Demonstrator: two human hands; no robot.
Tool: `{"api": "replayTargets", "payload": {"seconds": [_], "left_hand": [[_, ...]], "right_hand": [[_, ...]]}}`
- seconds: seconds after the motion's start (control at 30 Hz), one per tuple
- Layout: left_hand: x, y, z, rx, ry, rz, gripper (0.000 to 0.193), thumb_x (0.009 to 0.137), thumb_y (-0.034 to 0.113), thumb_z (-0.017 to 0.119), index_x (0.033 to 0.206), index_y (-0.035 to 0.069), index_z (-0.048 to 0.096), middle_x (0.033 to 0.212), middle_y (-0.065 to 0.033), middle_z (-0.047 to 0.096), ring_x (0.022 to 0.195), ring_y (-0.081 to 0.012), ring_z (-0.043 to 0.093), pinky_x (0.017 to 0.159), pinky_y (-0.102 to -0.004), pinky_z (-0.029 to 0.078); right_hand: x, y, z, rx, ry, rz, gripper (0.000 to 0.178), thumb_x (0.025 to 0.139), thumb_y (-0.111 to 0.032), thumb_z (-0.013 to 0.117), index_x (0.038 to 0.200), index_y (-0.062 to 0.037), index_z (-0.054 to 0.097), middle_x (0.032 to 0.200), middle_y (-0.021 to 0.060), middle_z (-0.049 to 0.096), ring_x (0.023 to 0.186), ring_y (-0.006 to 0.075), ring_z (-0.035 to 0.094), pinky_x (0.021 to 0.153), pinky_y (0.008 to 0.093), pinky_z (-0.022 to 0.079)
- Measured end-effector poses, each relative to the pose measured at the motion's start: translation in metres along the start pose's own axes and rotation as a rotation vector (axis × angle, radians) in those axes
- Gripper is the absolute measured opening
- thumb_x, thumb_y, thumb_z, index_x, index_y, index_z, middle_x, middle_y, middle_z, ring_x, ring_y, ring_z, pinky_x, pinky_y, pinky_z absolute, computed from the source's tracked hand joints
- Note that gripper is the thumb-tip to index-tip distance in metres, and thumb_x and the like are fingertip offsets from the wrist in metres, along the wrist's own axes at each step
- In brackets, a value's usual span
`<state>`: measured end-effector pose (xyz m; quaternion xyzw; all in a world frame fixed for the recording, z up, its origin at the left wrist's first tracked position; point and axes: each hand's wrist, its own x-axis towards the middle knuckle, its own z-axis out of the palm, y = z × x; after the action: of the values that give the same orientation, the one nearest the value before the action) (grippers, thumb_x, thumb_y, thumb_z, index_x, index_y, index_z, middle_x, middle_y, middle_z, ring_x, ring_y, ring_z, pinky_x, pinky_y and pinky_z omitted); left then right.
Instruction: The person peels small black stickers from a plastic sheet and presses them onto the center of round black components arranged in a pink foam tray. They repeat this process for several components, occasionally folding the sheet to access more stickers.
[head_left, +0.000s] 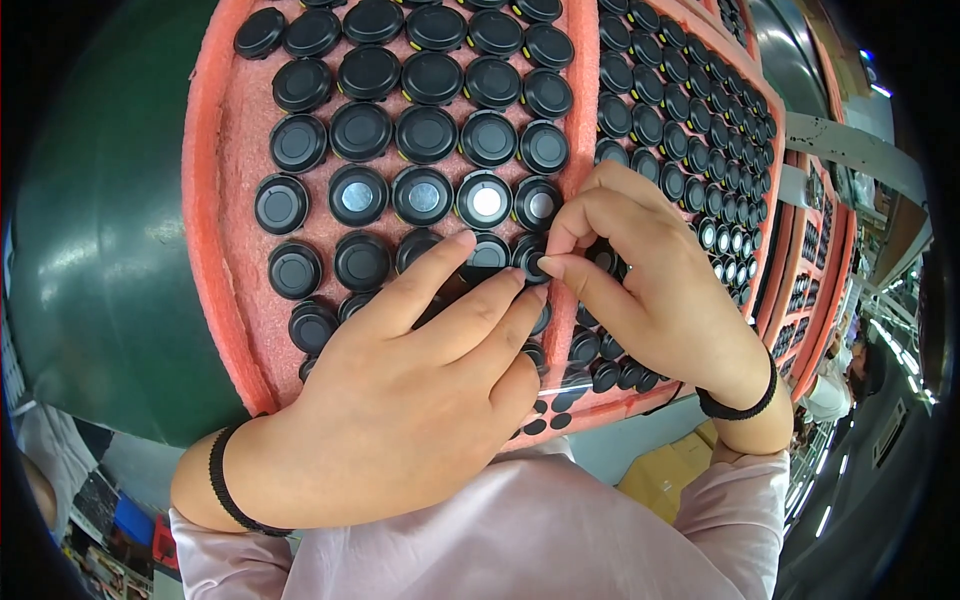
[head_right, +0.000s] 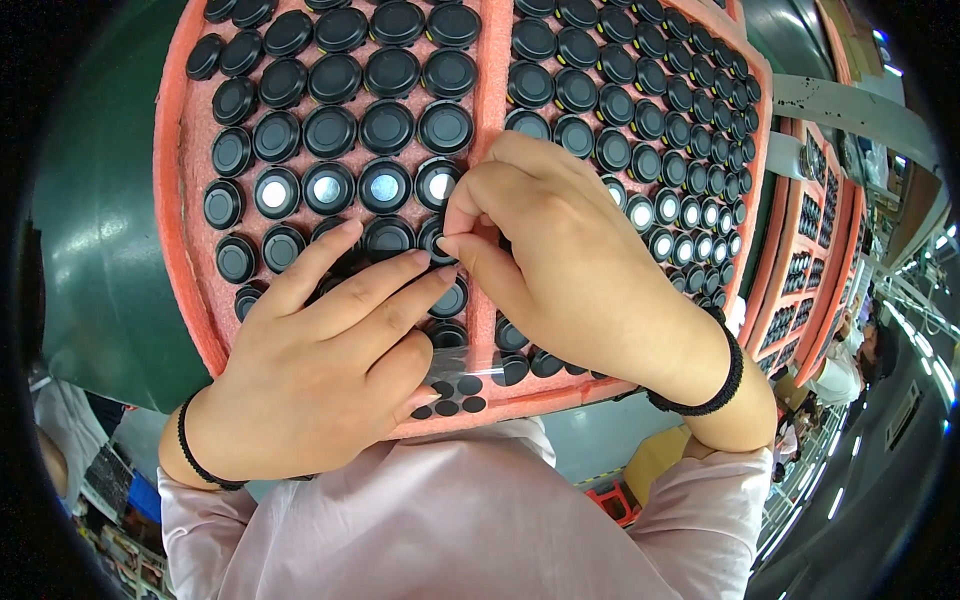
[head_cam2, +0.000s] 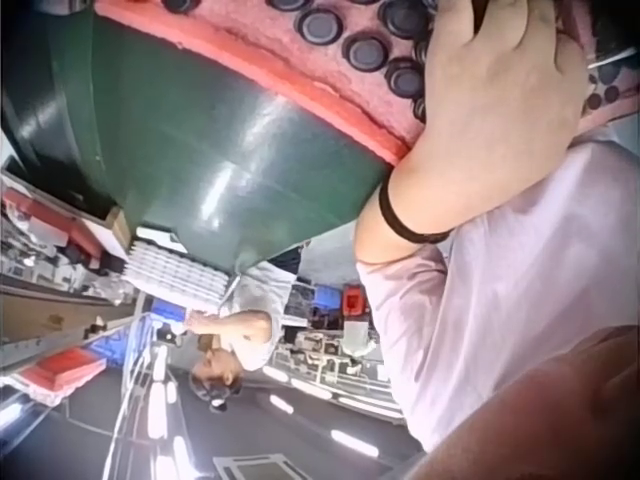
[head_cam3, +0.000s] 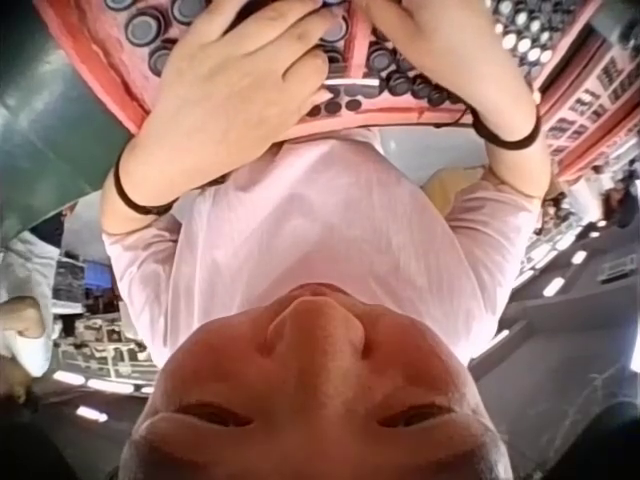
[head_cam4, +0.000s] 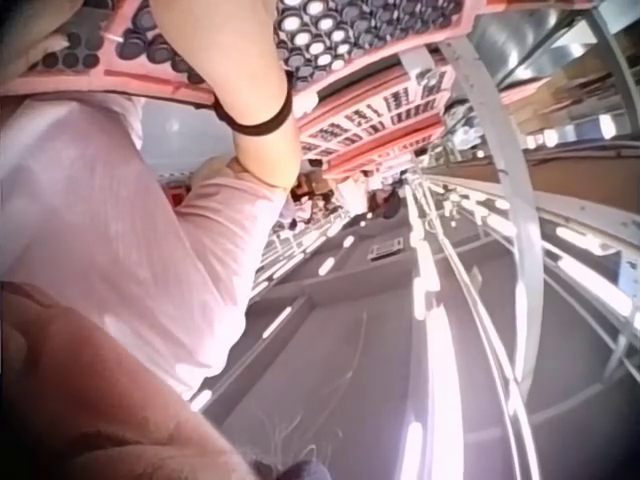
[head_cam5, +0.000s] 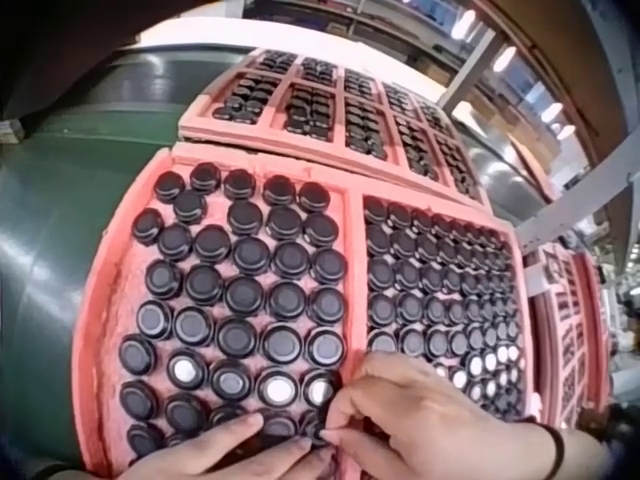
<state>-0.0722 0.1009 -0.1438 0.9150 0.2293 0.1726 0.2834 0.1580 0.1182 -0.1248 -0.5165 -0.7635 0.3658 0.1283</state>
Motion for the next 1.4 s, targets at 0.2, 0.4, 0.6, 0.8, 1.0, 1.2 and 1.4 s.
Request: {"api": "replayTargets", "payload": {"seconds": [0.2,0.4,0.6,0.8,1.0,1.2,1.4], "left_hand": [[0.001,0.001,0.0,-0.003,-0.001,-0.015,0.02,0.073,0.024,0.071,0.08,0.005,0.066,0.125,-0.0148,0.067,0.126,-0.028,0.058,0.114,-0.0566,0.038],[0.0,0.0,0.002,0.018,0.003,-0.004,0.021,0.073,0.024,0.071,0.08,0.005,0.066,0.126,-0.0144,0.067,0.126,-0.0281,0.058,0.114,-0.0566,0.038],[0.0,0.001,0.0,0.001,-0.002,-0.018,0.02,0.073,0.023,0.071,0.081,0.005,0.067,0.125,-0.0139,0.068,0.125,-0.0279,0.058,0.115,-0.0565,0.038],[0.001,0.002,-0.001,-0.005,-0.009,-0.015,0.02,0.073,0.023,0.071,0.081,0.005,0.067,0.126,-0.0142,0.068,0.125,-0.0283,0.059,0.115,-0.0563,0.037],[0.002,0.001,-0.004,-0.015,0.048,0.015,0.024,0.072,0.024,0.072,0.086,0.005,0.067,0.114,-0.0136,0.068,0.111,-0.0268,0.064,0.1,-0.0479,0.048],[0.004,0.017,-0.027,-0.045,-0.165,0.001,0.028,0.075,0.025,0.073,0.095,0.006,0.069,0.102,-0.0107,0.067,0.097,-0.0235,0.066,0.082,-0.0398,0.053],[0.005,0.026,-0.031,-0.267,-0.134,-0.078,0.043,0.077,0.028,0.081,0.11,0.004,0.065,0.095,-0.0076,0.065,0.079,-0.022,0.064,0.066,-0.0367,0.051]], "right_hand": [[0.0,0.0,0.002,-0.028,0.02,-0.009,0.013,0.082,0.004,0.072,0.088,-0.0016,0.062,0.086,0.0088,0.053,0.081,0.0255,0.055,0.071,0.034,0.045],[0.0,0.001,0.004,-0.048,0.039,-0.027,0.014,0.081,0.004,0.072,0.088,-0.0013,0.061,0.085,0.0094,0.054,0.08,0.0262,0.055,0.07,0.0348,0.045],[0.0,0.0,0.007,-0.083,0.077,-0.017,0.015,0.08,0.005,0.073,0.087,-0.0003,0.06,0.086,0.01,0.054,0.08,0.0271,0.055,0.071,0.0351,0.046],[-0.003,0.002,0.003,-0.111,0.115,-0.05,0.017,0.081,0.003,0.075,0.088,-0.0003,0.06,0.087,0.0101,0.055,0.081,0.0268,0.056,0.071,0.0351,0.046],[-0.024,-0.017,-0.015,0.122,0.027,-0.02,0.018,0.083,0.001,0.077,0.095,0.0002,0.063,0.094,0.0108,0.062,0.085,0.0262,0.06,0.075,0.0375,0.048],[-0.06,-0.037,-0.005,0.396,-0.026,0.006,0.024,0.083,0.0,0.079,0.104,0.0031,0.068,0.102,0.0142,0.068,0.089,0.0266,0.065,0.076,0.0374,0.052],[-0.093,-0.038,-0.007,0.449,0.076,0.074,0.028,0.081,-0.003,0.082,0.106,0.0031,0.072,0.1,0.0138,0.07,0.085,0.0224,0.066,0.07,0.0326,0.053]]}}
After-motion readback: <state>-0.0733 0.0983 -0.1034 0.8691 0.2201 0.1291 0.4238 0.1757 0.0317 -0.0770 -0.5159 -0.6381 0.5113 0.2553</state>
